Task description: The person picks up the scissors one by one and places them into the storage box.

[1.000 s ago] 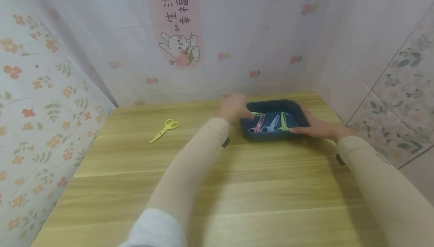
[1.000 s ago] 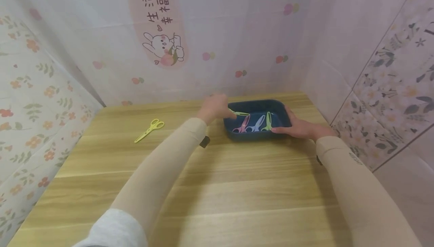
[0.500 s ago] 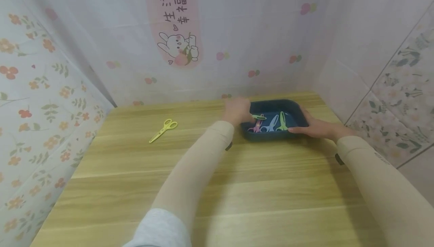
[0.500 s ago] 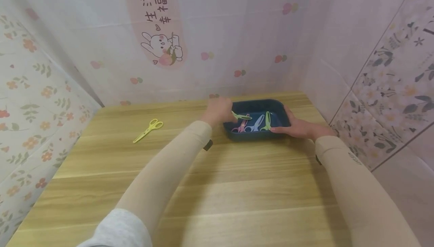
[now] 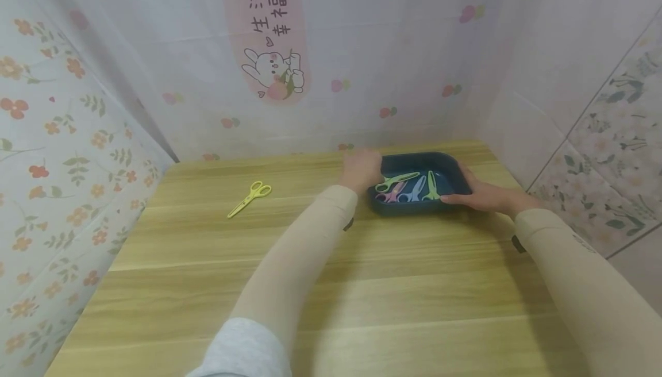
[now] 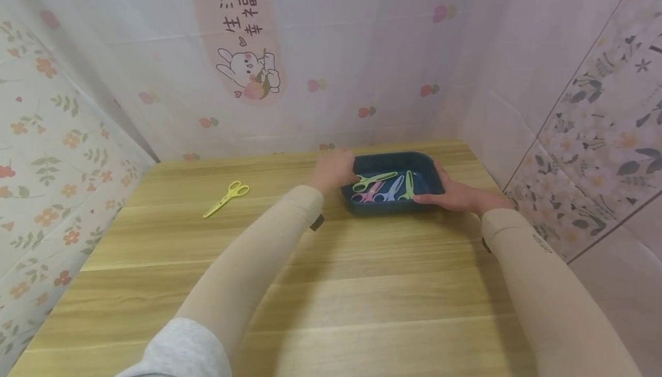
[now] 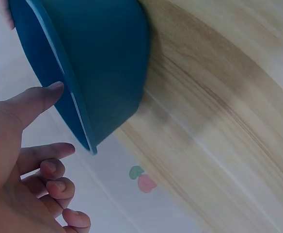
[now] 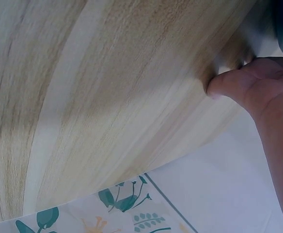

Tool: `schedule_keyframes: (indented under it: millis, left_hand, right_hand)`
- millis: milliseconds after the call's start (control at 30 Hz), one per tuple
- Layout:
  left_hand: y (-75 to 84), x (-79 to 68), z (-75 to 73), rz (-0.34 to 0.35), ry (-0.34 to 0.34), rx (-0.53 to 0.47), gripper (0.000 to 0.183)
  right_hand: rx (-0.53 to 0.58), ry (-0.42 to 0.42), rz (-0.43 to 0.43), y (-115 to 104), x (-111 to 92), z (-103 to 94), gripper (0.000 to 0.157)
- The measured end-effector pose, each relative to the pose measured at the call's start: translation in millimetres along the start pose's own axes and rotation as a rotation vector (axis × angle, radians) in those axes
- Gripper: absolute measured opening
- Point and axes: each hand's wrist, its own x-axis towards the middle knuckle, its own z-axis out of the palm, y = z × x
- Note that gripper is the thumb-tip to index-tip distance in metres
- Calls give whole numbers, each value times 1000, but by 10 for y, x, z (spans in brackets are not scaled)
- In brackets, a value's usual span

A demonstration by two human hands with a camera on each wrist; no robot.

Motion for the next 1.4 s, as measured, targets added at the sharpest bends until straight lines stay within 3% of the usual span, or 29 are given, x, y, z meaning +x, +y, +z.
schedule_keyframes:
  millis: [367, 700, 933, 1033, 1167, 1400]
  left_hand:
    - [-174, -89, -53, -18, 42, -38, 28]
    - [-485, -163, -132, -74, 6, -136, 28]
    - [-751, -267, -122, -105, 2, -166, 72]
    - [-864, -305, -117, -126, -9, -191, 59]
    - [-1015, -351, -110, -150, -12, -162, 16]
    - [-1367, -461, -10, -219, 14, -163, 13]
  right_hand:
    - [5, 3, 5, -33, -33, -7, 128]
    - [-9, 7, 4, -33, -45, -16, 128]
    - [4, -10, 25, -34, -26, -9, 128]
    - [8, -13, 27, -44, -26, -9, 128]
    - [4, -13, 16, -33, -24, -10, 128]
    - [-8, -10, -4, 23, 6, -3, 126]
